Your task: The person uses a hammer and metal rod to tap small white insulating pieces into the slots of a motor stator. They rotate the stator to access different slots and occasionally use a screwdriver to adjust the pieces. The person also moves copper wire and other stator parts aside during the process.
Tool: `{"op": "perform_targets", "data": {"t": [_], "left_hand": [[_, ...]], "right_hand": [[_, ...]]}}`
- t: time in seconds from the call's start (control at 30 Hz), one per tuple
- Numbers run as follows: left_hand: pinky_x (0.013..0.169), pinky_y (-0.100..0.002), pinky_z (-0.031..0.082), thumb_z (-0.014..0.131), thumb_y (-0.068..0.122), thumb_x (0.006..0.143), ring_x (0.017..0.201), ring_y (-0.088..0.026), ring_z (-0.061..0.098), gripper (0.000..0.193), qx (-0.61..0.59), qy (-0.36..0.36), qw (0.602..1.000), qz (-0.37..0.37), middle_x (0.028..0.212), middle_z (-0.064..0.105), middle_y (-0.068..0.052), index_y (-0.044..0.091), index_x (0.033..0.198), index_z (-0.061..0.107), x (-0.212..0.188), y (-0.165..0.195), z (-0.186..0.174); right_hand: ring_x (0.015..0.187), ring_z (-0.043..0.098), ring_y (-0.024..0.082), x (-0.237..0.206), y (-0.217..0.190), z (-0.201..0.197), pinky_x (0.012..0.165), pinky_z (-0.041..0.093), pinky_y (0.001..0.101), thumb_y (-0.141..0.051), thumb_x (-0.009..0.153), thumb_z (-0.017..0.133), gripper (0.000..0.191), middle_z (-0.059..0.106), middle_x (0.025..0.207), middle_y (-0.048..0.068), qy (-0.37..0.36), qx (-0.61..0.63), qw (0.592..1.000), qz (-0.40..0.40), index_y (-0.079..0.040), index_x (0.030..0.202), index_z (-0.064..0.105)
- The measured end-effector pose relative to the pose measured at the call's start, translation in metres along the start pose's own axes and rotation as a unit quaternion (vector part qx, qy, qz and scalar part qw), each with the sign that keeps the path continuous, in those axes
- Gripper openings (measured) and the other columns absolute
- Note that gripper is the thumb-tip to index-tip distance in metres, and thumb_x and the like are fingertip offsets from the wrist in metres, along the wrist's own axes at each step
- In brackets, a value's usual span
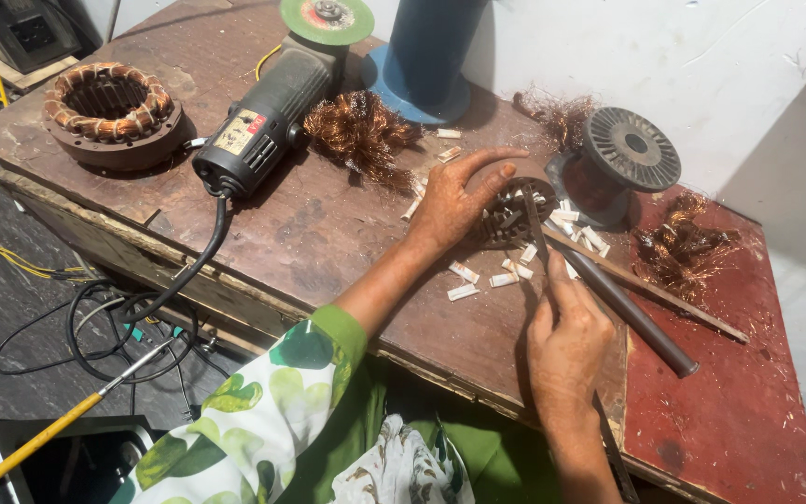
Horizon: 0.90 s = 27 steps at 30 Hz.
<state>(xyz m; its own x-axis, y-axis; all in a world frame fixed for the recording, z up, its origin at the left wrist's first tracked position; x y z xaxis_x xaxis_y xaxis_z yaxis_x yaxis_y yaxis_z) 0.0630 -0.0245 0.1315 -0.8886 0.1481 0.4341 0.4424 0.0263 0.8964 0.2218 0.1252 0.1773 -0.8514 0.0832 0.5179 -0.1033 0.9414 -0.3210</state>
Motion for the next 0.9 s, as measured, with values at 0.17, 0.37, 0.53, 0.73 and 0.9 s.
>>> {"op": "perform_targets", "data": {"t": [0.17, 0.37, 0.53, 0.73, 0.9], "left_hand": [[0.097, -0.049, 0.057, 0.052, 0.066, 0.096, 0.101, -0.023, 0.076, 0.057, 0.023, 0.013, 0.999, 0.036, 0.106, 0.081, -0.01, 0.021, 0.125, 0.073, 0.0, 0.005, -0.004], [0.093, -0.045, 0.062, 0.054, 0.065, 0.096, 0.098, -0.024, 0.079, 0.057, 0.001, 0.008, 1.0, 0.028, 0.107, 0.08, -0.012, 0.02, 0.126, 0.073, 0.0, 0.002, -0.008], [0.08, -0.042, 0.068, 0.056, 0.065, 0.091, 0.091, -0.023, 0.081, 0.058, -0.037, 0.005, 0.999, -0.012, 0.111, 0.078, -0.013, 0.021, 0.126, 0.07, -0.001, -0.007, -0.002], [0.082, -0.04, 0.067, 0.058, 0.063, 0.096, 0.095, -0.023, 0.079, 0.055, 0.014, 0.031, 0.999, 0.034, 0.113, 0.078, -0.015, 0.02, 0.126, 0.073, 0.0, -0.007, 0.002], [0.077, -0.038, 0.069, 0.06, 0.06, 0.093, 0.087, -0.021, 0.081, 0.054, -0.058, 0.029, 0.998, 0.001, 0.113, 0.077, -0.015, 0.017, 0.124, 0.071, 0.001, -0.009, 0.006]], "right_hand": [[0.096, 0.072, 0.037, -0.001, -0.006, -0.001, 0.085, 0.057, 0.045, 0.007, 0.082, 0.066, 0.056, 0.072, 0.112, 0.02, 0.004, 0.008, 1.0, -0.014, -0.008, 0.137, 0.066], [0.088, 0.072, 0.036, 0.0, -0.005, 0.007, 0.08, 0.057, 0.0463, 0.005, 0.084, 0.067, 0.055, 0.072, 0.101, 0.019, -0.007, -0.008, 1.0, 0.006, -0.009, 0.137, 0.066], [0.083, 0.072, 0.033, -0.004, 0.002, 0.017, 0.077, 0.057, 0.0453, 0.002, 0.089, 0.069, 0.048, 0.072, 0.096, 0.018, -0.024, -0.03, 0.999, 0.031, -0.009, 0.136, 0.067], [0.081, 0.074, 0.032, -0.004, 0.003, 0.017, 0.077, 0.059, 0.0453, 0.004, 0.087, 0.067, 0.047, 0.074, 0.098, 0.018, 0.0, -0.027, 0.999, -0.017, -0.008, 0.133, 0.068], [0.076, 0.072, 0.036, 0.001, 0.008, 0.019, 0.073, 0.057, 0.0486, 0.001, 0.089, 0.068, 0.046, 0.073, 0.092, 0.02, -0.033, -0.058, 0.998, -0.005, -0.007, 0.135, 0.067]]}}
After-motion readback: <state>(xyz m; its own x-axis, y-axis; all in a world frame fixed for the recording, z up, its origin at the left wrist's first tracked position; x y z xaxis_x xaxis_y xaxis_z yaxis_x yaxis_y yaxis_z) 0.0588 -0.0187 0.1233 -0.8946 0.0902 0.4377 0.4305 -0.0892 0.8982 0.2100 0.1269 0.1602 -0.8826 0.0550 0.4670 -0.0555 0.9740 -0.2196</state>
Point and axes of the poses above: each hand's wrist, its own x-axis towards the middle knuckle, its own z-axis out of the palm, y = z × x, the point moved 6 cm from there along x, towards the middle knuckle
